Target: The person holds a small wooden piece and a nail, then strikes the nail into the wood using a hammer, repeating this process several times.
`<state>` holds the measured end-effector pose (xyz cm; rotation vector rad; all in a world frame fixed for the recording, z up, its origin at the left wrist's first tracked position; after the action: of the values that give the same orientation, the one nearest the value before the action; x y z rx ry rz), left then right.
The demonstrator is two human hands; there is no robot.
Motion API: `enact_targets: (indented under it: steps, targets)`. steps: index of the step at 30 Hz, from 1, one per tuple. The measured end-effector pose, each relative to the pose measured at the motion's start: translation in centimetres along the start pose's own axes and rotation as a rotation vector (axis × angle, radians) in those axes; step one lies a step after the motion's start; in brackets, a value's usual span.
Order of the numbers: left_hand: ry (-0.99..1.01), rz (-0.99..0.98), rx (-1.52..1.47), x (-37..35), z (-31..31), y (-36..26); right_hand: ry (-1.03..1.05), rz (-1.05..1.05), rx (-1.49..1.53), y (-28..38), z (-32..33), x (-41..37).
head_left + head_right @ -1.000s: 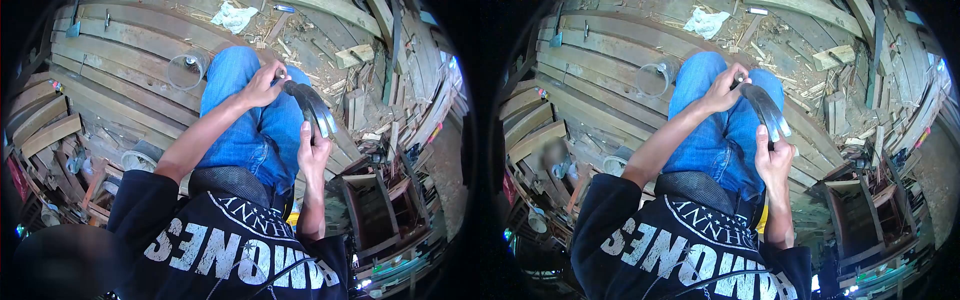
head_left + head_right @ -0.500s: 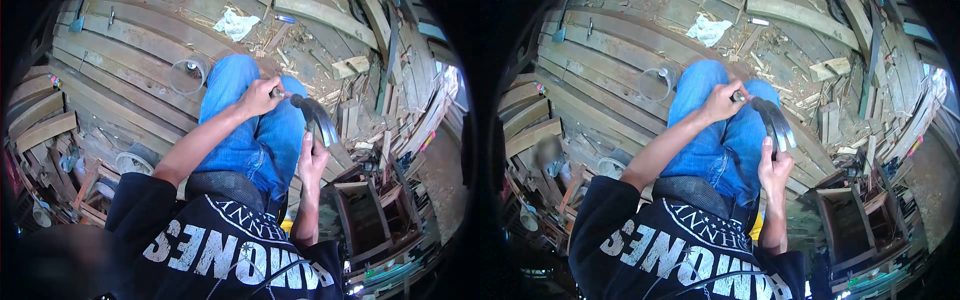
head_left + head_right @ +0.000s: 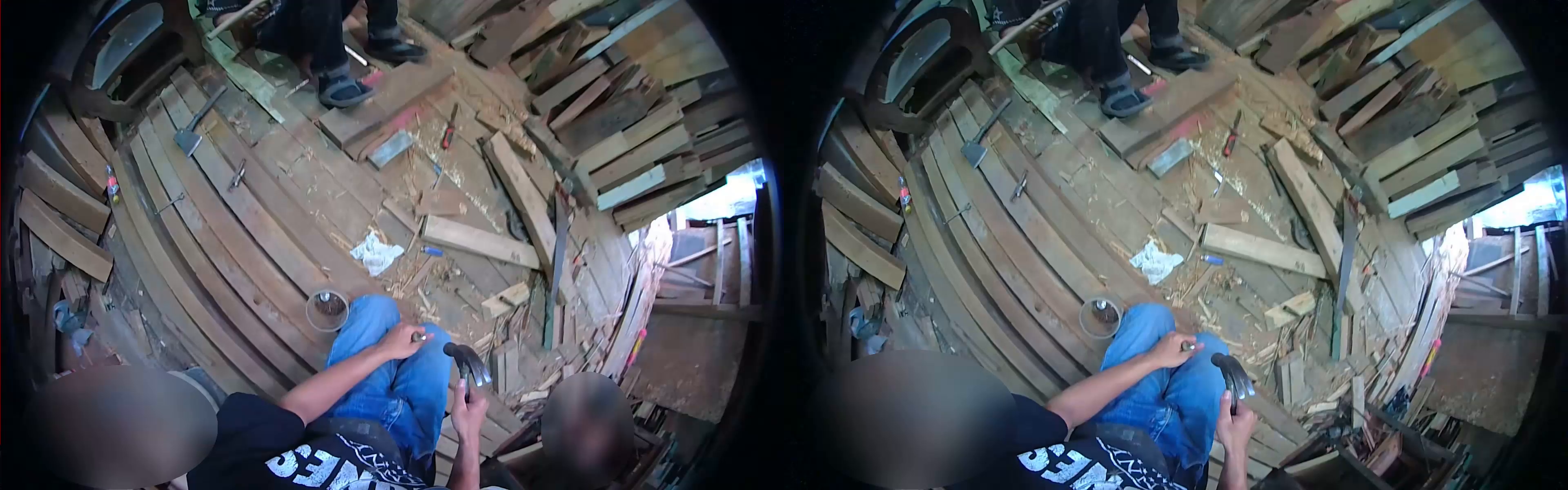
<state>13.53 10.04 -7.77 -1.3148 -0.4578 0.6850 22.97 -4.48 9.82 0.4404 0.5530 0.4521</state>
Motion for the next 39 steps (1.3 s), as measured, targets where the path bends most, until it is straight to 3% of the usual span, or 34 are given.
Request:
enact_targets:
  steps: [2,7,9,15,18,20,24,26,37,39]
  targets:
    - [0.123,0.222,-0.056,-0.4,-1.1,2.5,0.008,-0.047,0.112,0.9,0.8,-0.6]
    - [0.146,0.104,-0.004,-1.0,-0.9,0.9,-0.059,-0.03,-0.029,-2.4,2.9,-1.7]
    - [0.113,-0.104,0.072,-1.0,-0.4,-1.1,-0.135,-0.018,-0.087,-2.4,4.6,-2.3]
    - [0.28,-0.058,0.159,-2.5,-0.3,-3.2,-0.191,-0.008,-0.03,-4.7,5.1,-3.5]
    - [0.199,-0.091,0.009,-3.3,0.8,-5.4,-0.146,-0.044,0.084,-5.1,4.2,-4.3]
    - [0.042,-0.119,-0.136,-3.8,3.3,-6.9,-0.117,-0.002,0.124,-3.9,3.7,-4.1]
    - [0.074,-0.185,-0.08,-3.6,3.5,-6.2,-0.142,0.171,0.115,-2.4,2.6,-3.6]
    - [0.039,-0.161,-0.055,-3.4,3.5,-6.2,-0.023,0.081,0.074,-3.5,0.7,-2.5]
    - [0.134,-0.132,0.069,-2.4,1.2,-5.5,0.063,-0.043,0.138,-5.6,-3.1,-1.6]
    - [0.176,-0.055,0.038,-2.4,0.8,-4.8,0.038,-0.046,0.207,-5.6,-3.2,-1.7]
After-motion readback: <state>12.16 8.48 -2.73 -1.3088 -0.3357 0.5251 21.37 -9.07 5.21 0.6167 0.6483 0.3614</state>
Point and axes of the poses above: each hand's wrist, its own x-axis towards the middle knuckle, its own z-axis out of the back of the hand, y = z × x, the point moved 10 cm from there along x, towards the middle knuckle, and after that the axes turned 3 degrees about -z, right-handed, at the moved point
